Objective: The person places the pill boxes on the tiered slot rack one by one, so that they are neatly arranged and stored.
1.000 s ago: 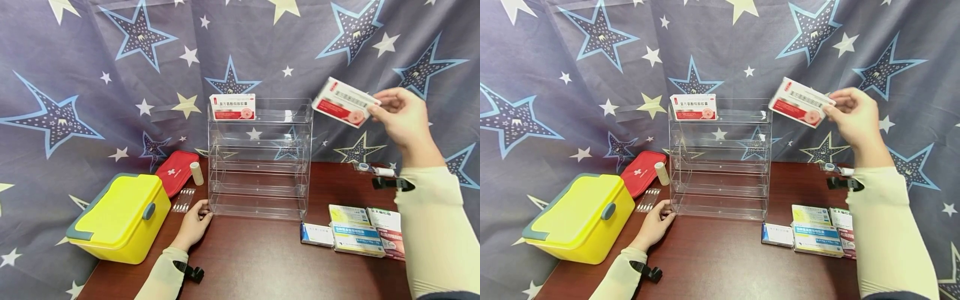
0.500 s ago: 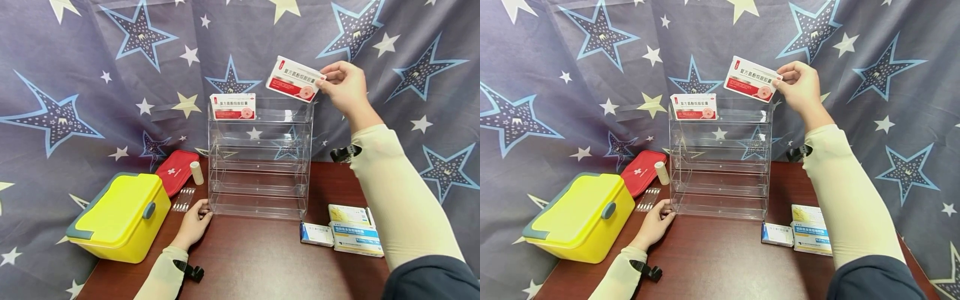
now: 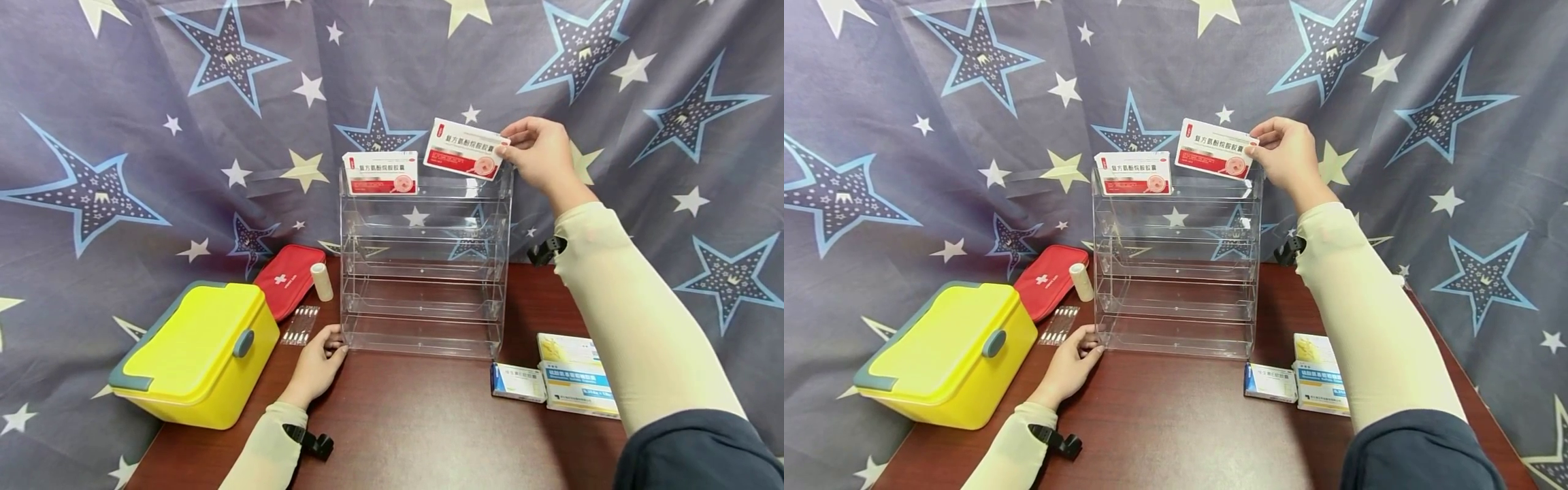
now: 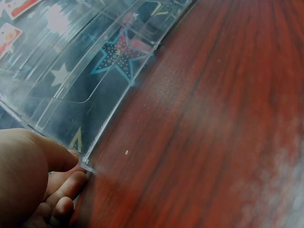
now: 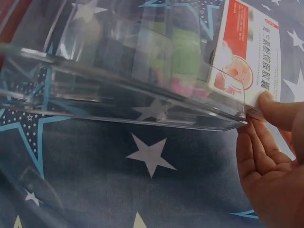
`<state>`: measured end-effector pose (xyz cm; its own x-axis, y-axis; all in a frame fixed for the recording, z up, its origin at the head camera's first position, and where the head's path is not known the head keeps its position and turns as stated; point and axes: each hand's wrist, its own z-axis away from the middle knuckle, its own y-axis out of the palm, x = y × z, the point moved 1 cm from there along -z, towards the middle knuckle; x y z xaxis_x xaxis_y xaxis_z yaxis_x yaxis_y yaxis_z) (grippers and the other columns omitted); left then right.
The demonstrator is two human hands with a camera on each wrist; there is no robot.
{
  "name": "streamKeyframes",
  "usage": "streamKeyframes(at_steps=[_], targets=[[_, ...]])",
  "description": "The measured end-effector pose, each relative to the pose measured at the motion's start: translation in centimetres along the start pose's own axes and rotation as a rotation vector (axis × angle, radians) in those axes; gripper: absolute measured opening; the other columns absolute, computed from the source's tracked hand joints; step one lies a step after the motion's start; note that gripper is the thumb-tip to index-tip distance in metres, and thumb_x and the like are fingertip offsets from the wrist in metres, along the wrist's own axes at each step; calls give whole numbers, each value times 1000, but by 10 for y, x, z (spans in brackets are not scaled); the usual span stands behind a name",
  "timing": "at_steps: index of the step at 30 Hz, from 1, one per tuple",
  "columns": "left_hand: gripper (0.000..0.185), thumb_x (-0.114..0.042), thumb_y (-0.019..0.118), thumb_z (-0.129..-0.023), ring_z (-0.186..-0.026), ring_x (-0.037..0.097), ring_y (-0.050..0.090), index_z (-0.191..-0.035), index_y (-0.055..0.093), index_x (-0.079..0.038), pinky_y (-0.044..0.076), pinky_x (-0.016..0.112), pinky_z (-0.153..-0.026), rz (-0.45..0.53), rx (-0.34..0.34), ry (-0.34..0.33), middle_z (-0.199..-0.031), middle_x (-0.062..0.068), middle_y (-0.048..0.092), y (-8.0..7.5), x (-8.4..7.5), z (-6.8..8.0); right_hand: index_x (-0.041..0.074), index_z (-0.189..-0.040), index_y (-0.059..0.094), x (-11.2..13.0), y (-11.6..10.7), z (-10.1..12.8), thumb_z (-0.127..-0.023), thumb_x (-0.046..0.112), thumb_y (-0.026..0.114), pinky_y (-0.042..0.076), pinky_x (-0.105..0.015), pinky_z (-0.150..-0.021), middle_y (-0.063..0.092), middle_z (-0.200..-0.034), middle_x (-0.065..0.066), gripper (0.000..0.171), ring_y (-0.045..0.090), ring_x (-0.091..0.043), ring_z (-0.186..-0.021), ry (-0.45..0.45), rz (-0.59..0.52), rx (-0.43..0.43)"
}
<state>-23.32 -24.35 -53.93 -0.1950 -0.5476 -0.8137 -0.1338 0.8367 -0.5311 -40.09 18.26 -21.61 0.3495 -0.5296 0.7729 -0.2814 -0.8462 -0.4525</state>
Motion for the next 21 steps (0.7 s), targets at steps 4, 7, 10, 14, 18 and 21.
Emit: streamKeyframes(at_steps=[4, 7, 10, 14, 18, 21], targets=[[37, -3, 73, -96, -103, 21, 68, -132, 65, -7, 54, 32, -84, -1, 0, -3, -110, 5, 73, 0, -1, 0, 6, -113, 74, 0, 2, 3, -93, 17, 81, 49, -19, -70, 73, -101, -5, 24, 66, -7, -84, -31, 71, 10], [38, -2, 73, -95, -102, 22, 69, -133, 65, -6, 54, 32, -84, -3, -6, 5, -110, 6, 73, 0, -1, 1, 5, -114, 75, -1, 5, 5, -93, 17, 81, 50, -19, -70, 74, -102, -6, 25, 67, -8, -84, -45, 99, 29], [39, -2, 73, -95, -103, 23, 69, -133, 65, -6, 54, 32, -84, 3, -5, -4, -110, 7, 73, 0, -1, 1, 5, -115, 76, -3, 7, 5, -93, 19, 82, 50, -19, -69, 75, -103, -5, 27, 67, -8, -84, -46, 104, 41], [39, -2, 73, -96, -103, 23, 69, -134, 64, -6, 53, 32, -84, 8, -2, -10, -110, 7, 73, 0, -2, 1, 7, -114, 77, -3, 10, 7, -93, 20, 82, 49, -19, -69, 76, -102, -6, 25, 67, -8, -84, -65, 116, 46], [39, -2, 73, -96, -103, 22, 69, -133, 64, -5, 53, 31, -84, 6, 1, -3, -110, 7, 73, 0, -2, 1, 8, -113, 78, -3, 12, 9, -94, 20, 81, 48, -21, -69, 76, -101, -7, 23, 67, -10, -83, -87, 150, 55], [38, -2, 73, -96, -103, 22, 68, -133, 65, -6, 53, 31, -84, 4, 3, -5, -110, 7, 73, 0, -3, 1, 10, -114, 78, -3, 13, 12, -95, 22, 79, 48, -23, -70, 76, -102, -7, 23, 67, -11, -84, -93, 177, 63]])
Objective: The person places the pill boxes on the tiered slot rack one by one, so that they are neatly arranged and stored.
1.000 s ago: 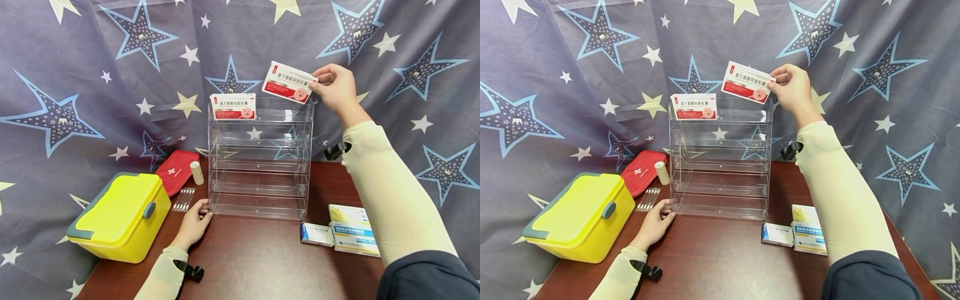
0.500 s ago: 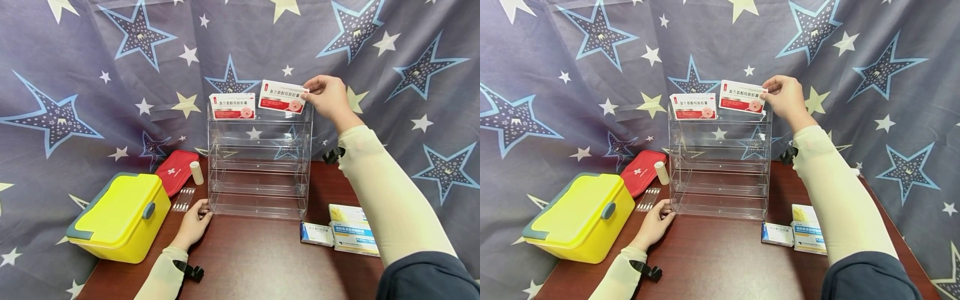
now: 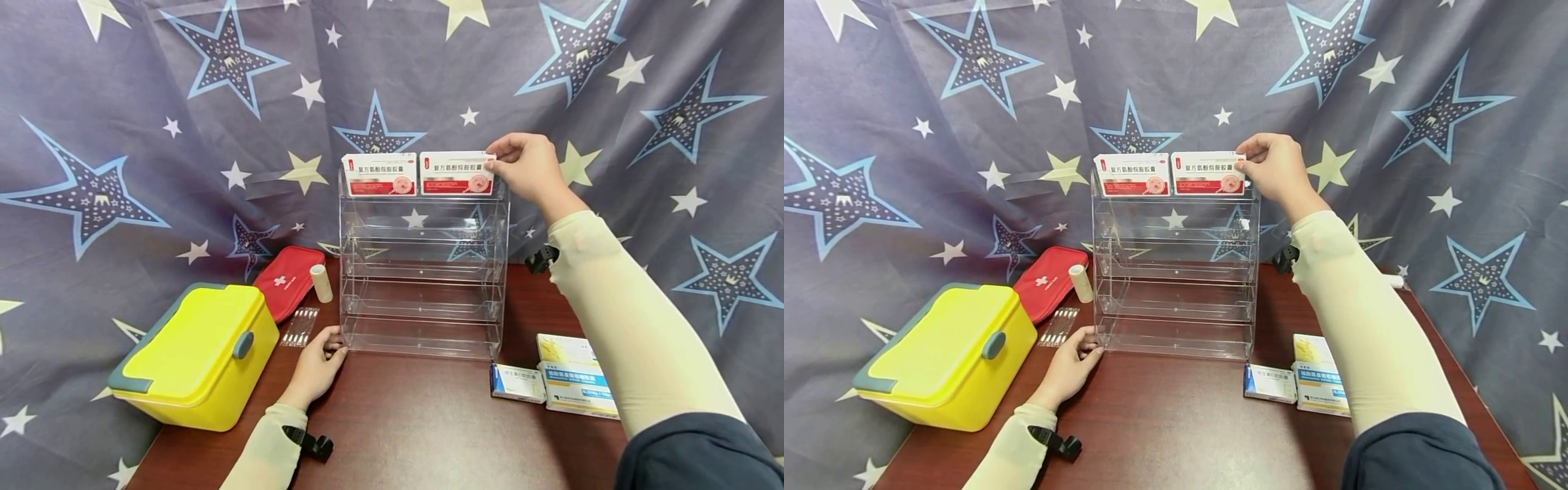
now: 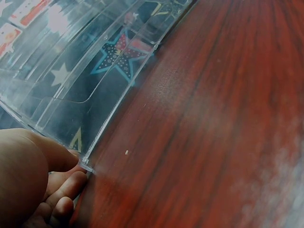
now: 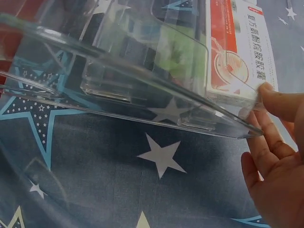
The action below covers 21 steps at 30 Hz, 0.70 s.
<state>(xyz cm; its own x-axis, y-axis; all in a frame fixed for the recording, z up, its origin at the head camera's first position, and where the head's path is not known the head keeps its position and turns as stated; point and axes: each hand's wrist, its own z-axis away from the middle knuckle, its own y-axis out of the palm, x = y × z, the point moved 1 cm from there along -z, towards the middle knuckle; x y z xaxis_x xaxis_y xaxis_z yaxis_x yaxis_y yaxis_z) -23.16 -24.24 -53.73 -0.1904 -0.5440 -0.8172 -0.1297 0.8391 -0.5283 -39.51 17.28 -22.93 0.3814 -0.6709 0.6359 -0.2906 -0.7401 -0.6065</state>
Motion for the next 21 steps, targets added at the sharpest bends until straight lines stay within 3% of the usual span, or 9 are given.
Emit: streamKeyframes(at_steps=[15, 21], targets=[[38, -1, 74, -95, -103, 23, 69, -132, 65, -7, 53, 34, -85, 4, -5, -6, -111, 8, 74, 0, -2, 0, 8, -113, 79, 0, 1, 4, -98, 24, 75, 45, -24, -71, 75, -100, -10, 23, 64, -14, -85, -18, 15, 0], [38, -2, 74, -95, -104, 23, 69, -132, 65, -8, 53, 33, -85, -1, -2, -7, -111, 8, 74, 0, -1, 0, 9, -117, 77, -2, -1, 7, -98, 26, 74, 43, -25, -75, 75, -109, -10, 26, 66, -17, -97, -29, 3, -14]])
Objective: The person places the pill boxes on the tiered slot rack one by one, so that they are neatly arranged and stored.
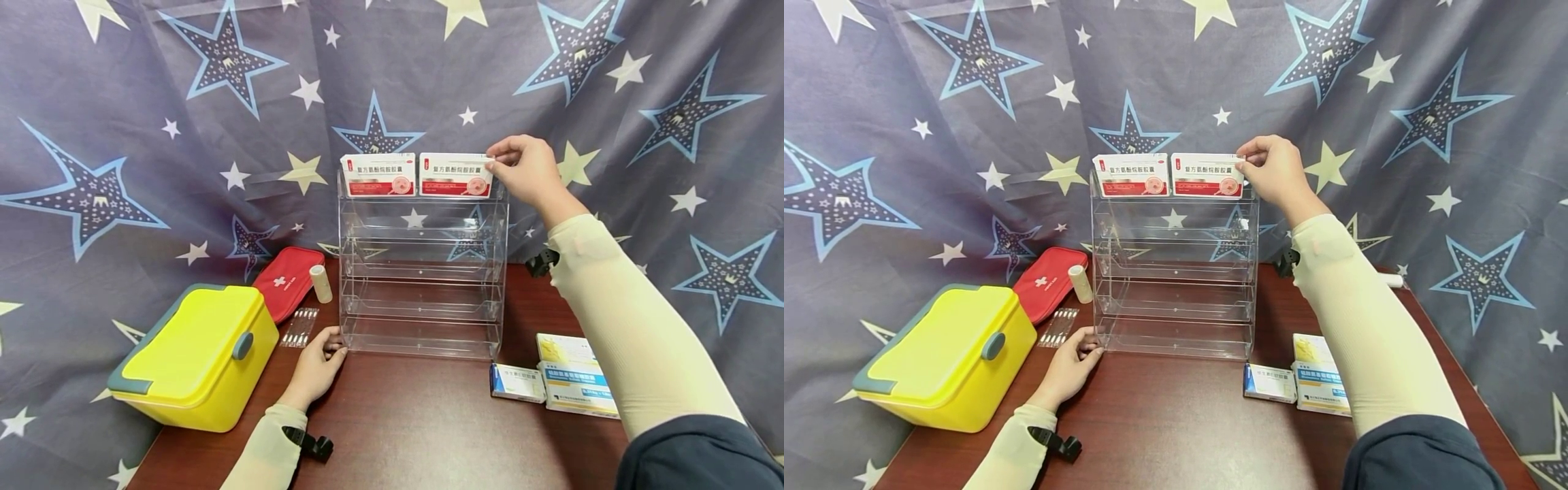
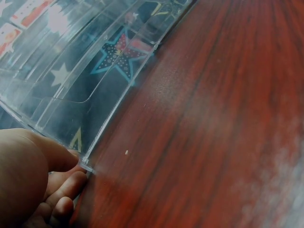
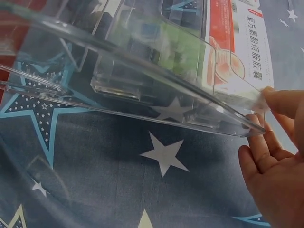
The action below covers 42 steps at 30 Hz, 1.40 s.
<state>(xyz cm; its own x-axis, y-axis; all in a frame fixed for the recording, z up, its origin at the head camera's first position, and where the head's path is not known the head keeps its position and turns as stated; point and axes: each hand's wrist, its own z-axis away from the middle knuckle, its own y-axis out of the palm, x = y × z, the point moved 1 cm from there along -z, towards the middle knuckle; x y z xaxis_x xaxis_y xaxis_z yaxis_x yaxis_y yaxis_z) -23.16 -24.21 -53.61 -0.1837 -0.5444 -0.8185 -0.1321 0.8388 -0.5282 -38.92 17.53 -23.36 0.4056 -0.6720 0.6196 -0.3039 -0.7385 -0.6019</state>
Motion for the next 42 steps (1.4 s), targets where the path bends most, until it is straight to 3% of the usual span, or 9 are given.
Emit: streamKeyframes(at_steps=[4, 7, 9, 12, 16, 23, 29, 35, 42], targets=[[38, -2, 74, -95, -104, 23, 69, -132, 65, -8, 53, 33, -85, 2, 0, 1, -111, 7, 74, 0, 0, 0, 9, -121, 75, -8, -9, 10, -97, 26, 76, 45, -25, -81, 70, -120, -11, 30, 67, -22, -111, -32, -38, -43], [38, -2, 73, -96, -104, 23, 69, -132, 65, -8, 53, 33, -85, 3, -1, 3, -111, 8, 74, 0, -1, -1, 8, -120, 75, -23, -21, 27, -95, 24, 78, 47, -24, -93, 69, -118, -12, 30, 69, -26, -114, -67, -62, -110], [38, -2, 73, -96, -104, 23, 69, -132, 65, -8, 53, 33, -85, 2, -2, 5, -111, 7, 74, 0, -1, -1, 8, -118, 76, -37, -32, 45, -94, 23, 79, 46, -21, -96, 71, -111, -10, 29, 70, -20, -111, -70, -65, -151], [37, -2, 73, -96, -103, 23, 69, -132, 65, -7, 53, 32, -84, -1, -4, 10, -111, 7, 73, 0, -2, -1, 8, -117, 76, -67, -48, 78, -93, 25, 81, 44, -17, -90, 74, -98, 5, 29, 68, -4, -103, -44, -57, -177], [37, -2, 73, -96, -103, 22, 69, -132, 65, -7, 53, 31, -84, -6, 1, 6, -111, 7, 73, -1, -3, -1, 10, -119, 75, -117, -68, 129, -95, 30, 80, 43, -15, -75, 69, -96, 20, 31, 59, 10, -91, 34, 10, -99], [37, -4, 72, -97, -105, 20, 68, -133, 64, -7, 52, 32, -87, -14, 17, -12, -115, 7, 72, -2, -2, -1, 5, -130, 68, -206, -101, 219, -98, 30, 76, 45, -10, -69, 73, -118, -24, 42, 49, 23, -89, 192, 138, 140], [38, -4, 72, -97, -105, 20, 68, -133, 65, -7, 53, 33, -87, -19, 8, -15, -115, 7, 73, -2, 0, 0, -9, -136, 59, -257, -113, 273, -99, 28, 76, 44, -9, -66, 62, -128, -38, 55, 46, 24, -89, 289, 128, 229], [37, -4, 73, -96, -104, 20, 68, -132, 66, -10, 53, 32, -86, -24, 3, -7, -115, 5, 73, 0, 2, 1, -16, -143, 47, -278, -117, 299, -101, 32, 73, 45, -12, -65, 54, -136, -43, 69, 44, 22, -88, 382, 117, 323], [36, -4, 73, -97, -105, 21, 69, -131, 66, -10, 52, 32, -85, -23, 1, 2, -115, 6, 74, 1, 2, 1, -15, -140, 52, -288, -120, 307, -96, 31, 78, 42, -11, -62, 54, -135, -42, 69, 40, 17, -92, 408, 188, 250]])
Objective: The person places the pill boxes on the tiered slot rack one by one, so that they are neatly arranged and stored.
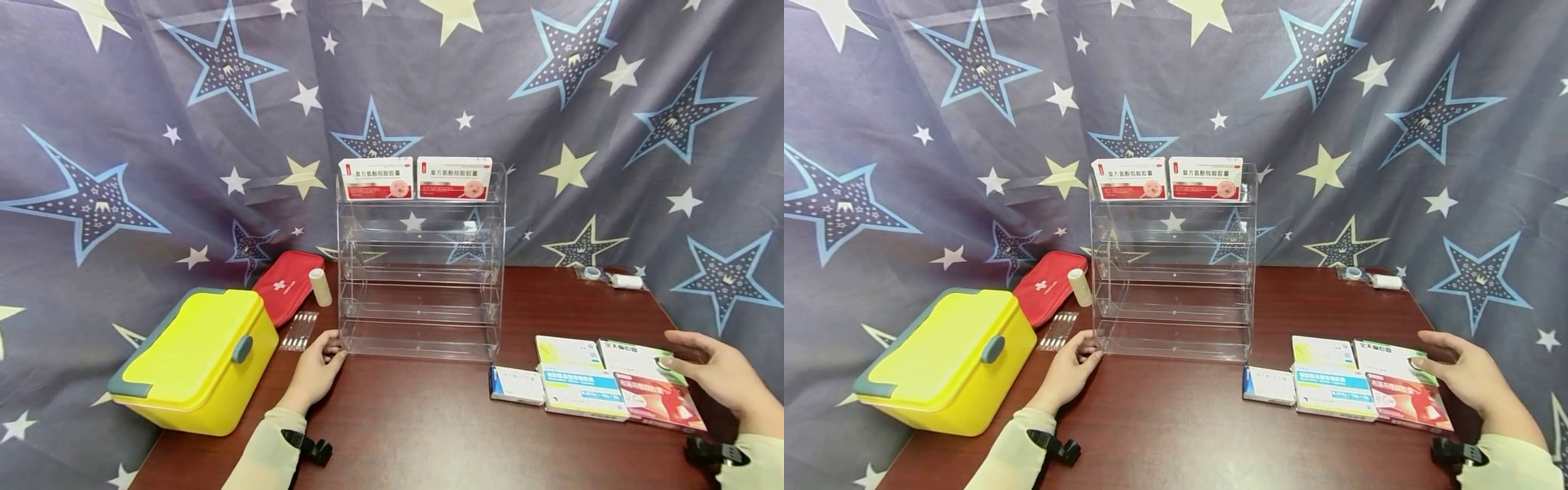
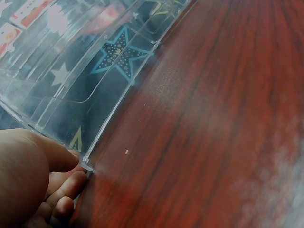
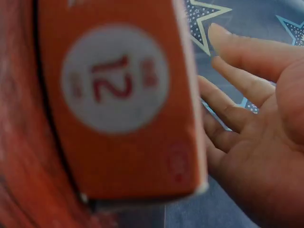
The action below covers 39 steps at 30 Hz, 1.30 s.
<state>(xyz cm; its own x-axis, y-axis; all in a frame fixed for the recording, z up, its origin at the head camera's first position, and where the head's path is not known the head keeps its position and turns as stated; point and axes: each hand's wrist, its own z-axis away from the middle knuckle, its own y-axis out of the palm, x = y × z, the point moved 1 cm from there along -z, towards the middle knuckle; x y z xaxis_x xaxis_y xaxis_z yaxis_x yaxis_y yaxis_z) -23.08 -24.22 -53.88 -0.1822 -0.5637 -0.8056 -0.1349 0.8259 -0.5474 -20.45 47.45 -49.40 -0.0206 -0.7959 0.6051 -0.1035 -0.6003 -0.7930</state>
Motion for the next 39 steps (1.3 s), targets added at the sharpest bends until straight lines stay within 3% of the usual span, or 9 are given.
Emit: streamKeyframes(at_steps=[3, 7, 8, 10, 14, 26, 32, 36, 39], targets=[[36, -4, 73, -97, -105, 20, 69, -132, 65, -10, 52, 32, -85, -7, 1, -5, -115, 6, 73, 0, -1, 0, -15, -140, 52, -4, 0, 1, -94, 32, 81, 44, -13, -62, 54, -135, -43, 72, 50, 8, -93, 17, 20, 14], [37, -5, 73, -97, -105, 20, 68, -132, 65, -10, 51, 32, -85, -5, 5, -9, -115, 5, 73, 0, -1, 0, -17, -142, 49, -10, -1, 0, -91, 34, 83, 48, -20, -64, 53, -134, -45, 80, 66, -37, -105, 30, 44, 86], [37, -5, 73, -97, -105, 19, 68, -132, 65, -10, 51, 32, -85, -2, 6, -9, -115, 5, 73, 0, -1, 0, -17, -142, 48, -11, -1, 0, -91, 35, 83, 51, -26, -68, 53, -134, -46, 81, 66, -38, -105, 36, 47, 97], [36, -5, 73, -97, -104, 20, 68, -132, 66, -10, 51, 31, -85, 1, 5, -9, -114, 4, 73, 0, -1, 0, -18, -143, 46, -13, 0, -1, -91, 36, 83, 55, -40, -75, 52, -134, -47, 83, 56, -58, -116, 45, 53, 117], [35, -4, 73, -97, -103, 20, 69, -131, 66, -9, 52, 31, -83, 3, 2, 3, -114, 4, 73, 0, -1, 0, -20, -142, 45, -16, 0, -1, -93, 38, 80, 48, -66, -85, 53, -130, -47, 84, 54, -61, -115, 53, 75, 123], [35, -4, 72, -97, -104, 20, 68, -131, 66, -10, 51, 31, -84, 14, 0, 1, -115, 5, 73, 0, 0, 0, -23, -137, 46, -16, 2, -4, -95, 30, 79, 50, -66, -84, 60, -119, -45, 76, 59, -60, -110, 12, 121, 137], [35, -4, 73, -97, -104, 21, 68, -131, 66, -9, 52, 31, -84, 9, 2, 4, -114, 5, 73, -1, -1, 0, -21, -134, 49, -17, 3, -3, -93, 26, 81, 53, -34, -67, 62, -114, -42, 71, 65, -50, -99, 8, 99, 102], [36, -4, 73, -97, -104, 21, 68, -131, 65, -9, 52, 32, -85, 12, 6, 7, -115, 5, 73, -1, -1, 0, -19, -132, 47, -18, 6, 0, -90, 14, 83, 47, -20, -60, 60, -113, -41, 65, 66, -18, -86, -22, 34, 41], [35, -4, 73, -97, -105, 21, 69, -131, 65, -9, 52, 33, -85, 12, 7, 6, -115, 5, 73, -1, -1, -1, -18, -131, 46, -19, 8, 1, -90, 6, 82, 47, -16, -60, 61, -108, -37, 60, 54, 6, -80, -59, -18, -9]])
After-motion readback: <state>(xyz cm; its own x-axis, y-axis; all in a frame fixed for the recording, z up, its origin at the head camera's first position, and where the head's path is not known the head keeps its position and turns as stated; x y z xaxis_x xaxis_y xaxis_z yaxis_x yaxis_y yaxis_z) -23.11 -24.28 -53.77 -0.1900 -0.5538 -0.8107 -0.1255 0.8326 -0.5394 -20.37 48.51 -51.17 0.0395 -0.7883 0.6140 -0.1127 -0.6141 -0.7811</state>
